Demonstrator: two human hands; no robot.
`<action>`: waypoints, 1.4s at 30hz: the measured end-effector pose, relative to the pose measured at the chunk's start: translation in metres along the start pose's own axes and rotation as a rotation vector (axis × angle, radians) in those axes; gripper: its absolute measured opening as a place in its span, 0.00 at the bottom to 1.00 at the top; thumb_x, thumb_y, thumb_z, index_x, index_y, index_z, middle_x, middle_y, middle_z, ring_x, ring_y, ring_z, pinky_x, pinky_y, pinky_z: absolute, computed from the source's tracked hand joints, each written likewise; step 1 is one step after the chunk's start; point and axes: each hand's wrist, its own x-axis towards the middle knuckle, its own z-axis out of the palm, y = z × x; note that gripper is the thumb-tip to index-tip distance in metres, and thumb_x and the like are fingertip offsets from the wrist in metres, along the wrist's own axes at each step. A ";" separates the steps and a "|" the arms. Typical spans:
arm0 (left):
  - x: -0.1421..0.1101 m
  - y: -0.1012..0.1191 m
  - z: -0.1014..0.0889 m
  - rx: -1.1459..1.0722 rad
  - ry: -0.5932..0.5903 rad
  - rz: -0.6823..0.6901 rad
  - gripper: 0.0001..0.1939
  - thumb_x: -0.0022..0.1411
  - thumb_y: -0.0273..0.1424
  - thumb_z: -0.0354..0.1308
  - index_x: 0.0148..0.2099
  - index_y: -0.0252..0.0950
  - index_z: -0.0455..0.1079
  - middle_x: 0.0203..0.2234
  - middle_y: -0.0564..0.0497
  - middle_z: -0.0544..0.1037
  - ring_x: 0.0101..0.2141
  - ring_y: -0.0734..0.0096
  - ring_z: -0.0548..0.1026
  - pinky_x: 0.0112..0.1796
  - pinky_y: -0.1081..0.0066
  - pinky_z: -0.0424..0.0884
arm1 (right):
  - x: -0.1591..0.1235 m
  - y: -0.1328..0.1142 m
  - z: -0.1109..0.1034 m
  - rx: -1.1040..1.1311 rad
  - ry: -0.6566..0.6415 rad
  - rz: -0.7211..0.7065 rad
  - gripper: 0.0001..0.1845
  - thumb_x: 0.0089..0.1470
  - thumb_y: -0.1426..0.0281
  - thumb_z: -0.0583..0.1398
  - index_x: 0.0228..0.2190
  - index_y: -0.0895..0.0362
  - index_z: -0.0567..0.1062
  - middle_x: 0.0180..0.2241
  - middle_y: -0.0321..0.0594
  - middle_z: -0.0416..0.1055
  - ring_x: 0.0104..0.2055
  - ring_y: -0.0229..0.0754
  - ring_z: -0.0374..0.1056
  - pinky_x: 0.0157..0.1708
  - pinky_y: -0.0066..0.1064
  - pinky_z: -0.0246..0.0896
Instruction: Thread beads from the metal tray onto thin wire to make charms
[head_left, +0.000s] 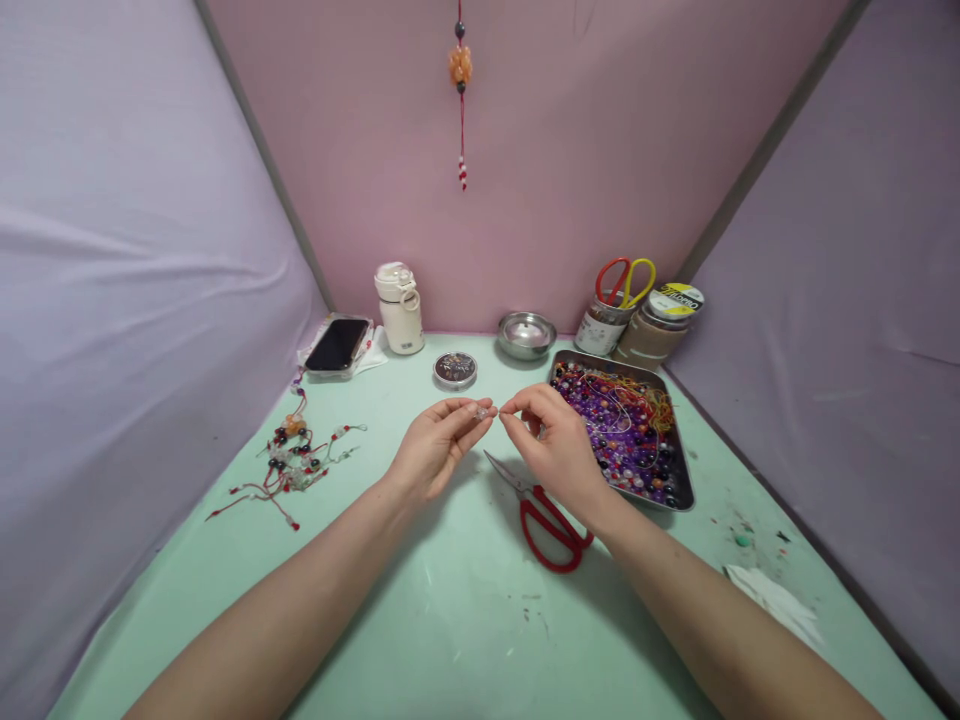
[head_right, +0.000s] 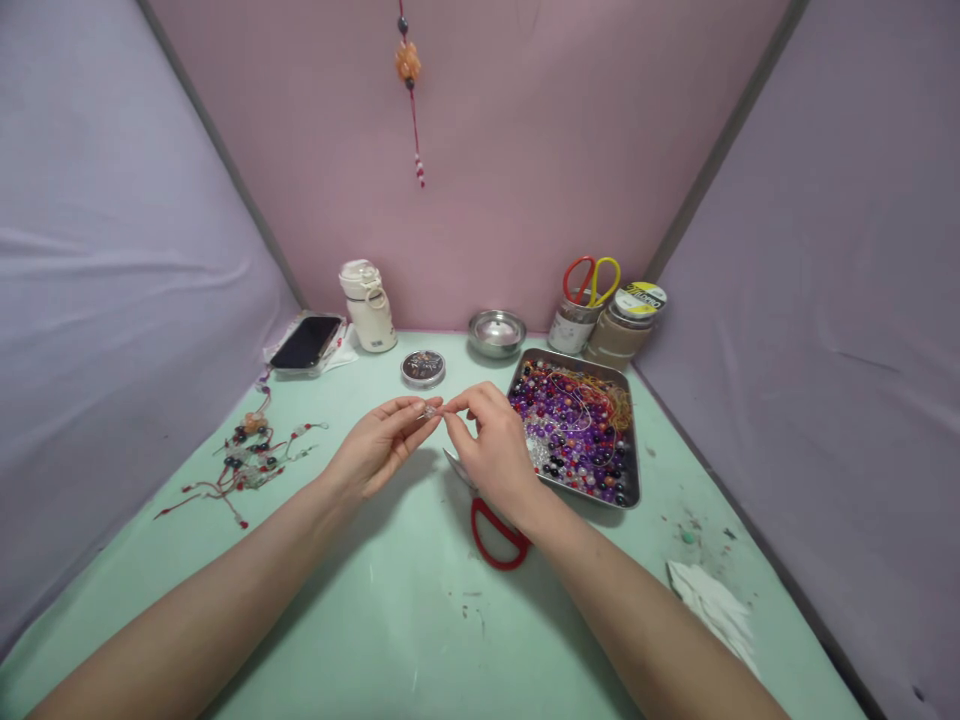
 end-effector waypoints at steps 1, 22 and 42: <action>0.000 0.000 0.000 0.002 0.003 0.005 0.02 0.56 0.23 0.61 0.32 0.30 0.70 0.39 0.44 0.79 0.41 0.70 0.77 0.53 0.66 0.69 | 0.000 0.000 0.000 -0.038 -0.007 -0.021 0.04 0.54 0.72 0.57 0.28 0.55 0.71 0.31 0.38 0.68 0.31 0.39 0.62 0.32 0.33 0.57; 0.000 -0.004 0.001 0.032 -0.030 0.002 0.09 0.52 0.19 0.63 0.36 0.32 0.68 0.39 0.44 0.79 0.42 0.68 0.78 0.53 0.65 0.69 | -0.003 0.006 0.002 -0.303 -0.068 -0.094 0.05 0.51 0.76 0.56 0.25 0.54 0.67 0.31 0.40 0.66 0.38 0.45 0.62 0.39 0.36 0.57; -0.001 -0.006 0.000 0.045 -0.049 0.003 0.09 0.53 0.19 0.63 0.37 0.31 0.68 0.40 0.43 0.79 0.43 0.67 0.77 0.52 0.66 0.69 | -0.003 0.005 0.003 -0.305 -0.077 -0.065 0.05 0.51 0.76 0.56 0.25 0.55 0.67 0.31 0.40 0.67 0.37 0.44 0.63 0.38 0.35 0.57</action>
